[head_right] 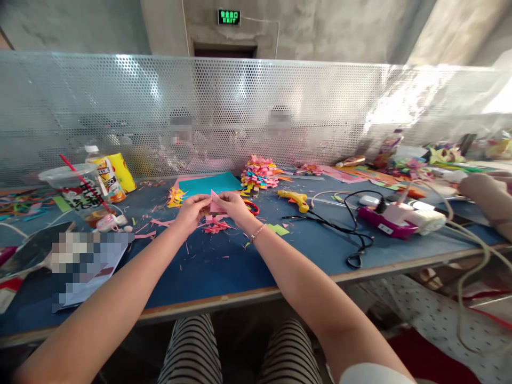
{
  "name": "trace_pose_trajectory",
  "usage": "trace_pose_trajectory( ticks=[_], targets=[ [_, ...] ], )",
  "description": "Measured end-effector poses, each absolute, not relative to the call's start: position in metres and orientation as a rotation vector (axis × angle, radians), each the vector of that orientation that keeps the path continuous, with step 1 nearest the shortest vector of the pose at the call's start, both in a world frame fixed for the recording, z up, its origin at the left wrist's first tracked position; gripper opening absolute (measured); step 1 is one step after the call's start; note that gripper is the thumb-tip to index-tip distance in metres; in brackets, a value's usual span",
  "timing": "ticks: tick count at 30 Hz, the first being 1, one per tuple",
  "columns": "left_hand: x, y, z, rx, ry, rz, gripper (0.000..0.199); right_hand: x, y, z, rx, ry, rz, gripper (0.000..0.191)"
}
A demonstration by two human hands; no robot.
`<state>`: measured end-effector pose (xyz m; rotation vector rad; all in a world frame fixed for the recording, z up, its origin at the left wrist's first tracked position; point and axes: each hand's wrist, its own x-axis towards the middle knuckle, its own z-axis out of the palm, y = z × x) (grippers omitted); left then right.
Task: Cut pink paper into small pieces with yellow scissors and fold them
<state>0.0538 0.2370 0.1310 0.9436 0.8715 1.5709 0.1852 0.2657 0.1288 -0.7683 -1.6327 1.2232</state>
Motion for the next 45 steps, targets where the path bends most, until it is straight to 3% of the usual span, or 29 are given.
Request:
trace_pose_trajectory(
  ticks=[11, 18, 31, 45],
  targets=[
    [0.057, 0.237, 0.131, 1.087, 0.897, 1.577, 0.022, 0.186, 0.265, 0.13, -0.763, -1.63, 1.219, 0.038],
    [0.057, 0.238, 0.128, 1.206, 0.963, 1.564, 0.022, 0.19, 0.267, 0.136, -0.797, -1.749, 0.907, 0.032],
    [0.058, 0.239, 0.123, 1.379, 0.906, 1.512, 0.02, 0.189, 0.262, 0.14, -0.707, -1.538, 1.127, 0.02],
    [0.058, 0.242, 0.118, 1.501, 0.962, 1.52, 0.017, 0.189, 0.261, 0.14, -0.736, -1.559, 1.073, 0.019]
  ],
)
